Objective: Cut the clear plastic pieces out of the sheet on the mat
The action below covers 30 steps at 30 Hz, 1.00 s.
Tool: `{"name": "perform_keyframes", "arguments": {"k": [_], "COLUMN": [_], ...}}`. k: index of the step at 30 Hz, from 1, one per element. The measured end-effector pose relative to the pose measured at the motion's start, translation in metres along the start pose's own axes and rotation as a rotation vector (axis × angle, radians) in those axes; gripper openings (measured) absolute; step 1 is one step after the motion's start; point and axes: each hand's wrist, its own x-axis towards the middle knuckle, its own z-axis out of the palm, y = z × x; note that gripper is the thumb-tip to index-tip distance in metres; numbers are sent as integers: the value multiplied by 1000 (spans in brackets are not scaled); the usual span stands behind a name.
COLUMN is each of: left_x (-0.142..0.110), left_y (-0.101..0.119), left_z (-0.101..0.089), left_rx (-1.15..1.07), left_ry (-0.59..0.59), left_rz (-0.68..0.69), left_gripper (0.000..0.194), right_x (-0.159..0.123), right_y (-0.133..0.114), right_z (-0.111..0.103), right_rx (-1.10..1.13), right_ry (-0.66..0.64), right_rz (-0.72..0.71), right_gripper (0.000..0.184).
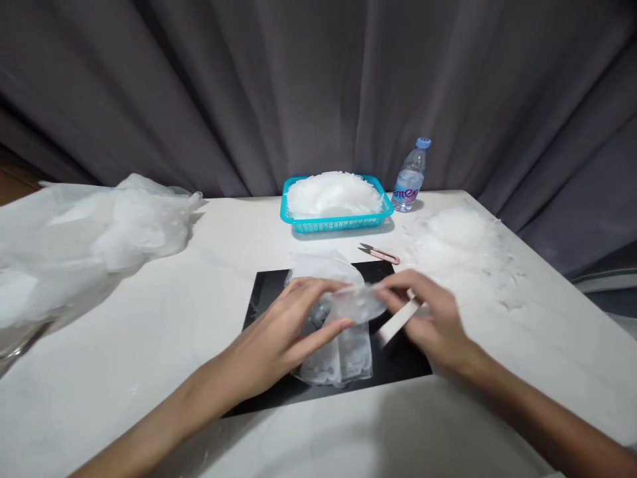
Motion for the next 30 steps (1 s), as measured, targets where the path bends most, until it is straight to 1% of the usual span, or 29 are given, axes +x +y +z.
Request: {"name": "perform_keyframes", "arguments": {"k": [1, 2, 4, 5, 6, 8, 9, 10, 11, 12, 14, 15, 16, 17, 18, 19, 20, 21, 22, 23, 24, 25, 26, 27, 29, 30], "left_x": [1, 2, 4, 5, 6, 7, 8, 8, 8, 8, 8, 8, 9, 9, 10, 11, 11, 12, 12, 12, 13, 13, 14, 15, 19, 21], "left_y": [-1, -4, -11, -17, -22, -35, -41, -46, -50, -53, -56, -57, -58, -60, -63, -67, -73, -80, -88, -96, -103, -109, -113, -115, -113, -111], "left_z": [-1, -2, -3, -3, -3, -2, -1, 0, 1, 1, 0, -2, -5, -9, -13, -17, -21, -25, -28, -29, -29, -28, -25, -21, -14, -11], "left_rx": [3, -2, -30, -41, -47, -40, -32, -27, -28, -35, -47, -45, -36, -21, -7, 2, 10, 13, 22, 44, 66, 86, 96, 96, 67, 44], "left_ry": [-7, 1, 27, 34, 34, 31, 38, 52, 65, 78, 79, 62, 46, 37, 39, 56, 81, 104, 111, 97, 94, 114, 151, 189, 226, 225], "left_rz": [-49, -76, -80, -71, -68, -78, -90, -105, -121, -136, -167, -182, -195, -206, -212, -216, -222, -236, -262, -298, -329, -348, -349, -336, -294, -275], "left_gripper": [41, 44, 41, 38, 37, 38, 40, 41, 43, 44, 45, 45, 43, 41, 38, 36, 37, 39, 45, 54, 62, 65, 65, 61, 50, 45], "right_x": [7, 15, 28, 33, 37, 40, 41, 41, 40, 39, 34, 30, 24, 17, 9, -1, -10, -18, -25, -31, -34, -34, -34, -31, -24, -21], "right_y": [9, 21, 49, 63, 77, 97, 103, 106, 106, 103, 90, 81, 69, 56, 43, 29, 17, 7, 0, -5, -7, -6, -4, -2, 3, 5], "right_z": [-11, -24, -53, -67, -80, -100, -105, -108, -107, -102, -84, -70, -55, -38, -22, -6, 7, 19, 27, 31, 33, 32, 29, 24, 14, 10], "right_rx": [-40, -88, -180, -250, -344, -632, -730, -807, -851, -870, -851, -805, -730, -616, -487, -371, -297, -281, -293, -323, -350, -364, -365, -354, -305, -273], "right_ry": [106, 261, 536, 603, 587, 545, 515, 499, 496, 500, 492, 447, 370, 239, 82, -104, -277, -382, -423, -441, -450, -457, -467, -478, -473, -442], "right_rz": [60, 113, 185, 256, 367, 552, 610, 638, 629, 584, 410, 303, 211, 141, 100, 54, -6, -46, -87, -124, -155, -179, -200, -221, -251, -253], "right_gripper": [5, 7, 15, 17, 17, 18, 25, 34, 40, 43, 38, 34, 32, 32, 36, 48, 64, 78, 82, 75, 62, 46, 32, 23, 16, 15]}}
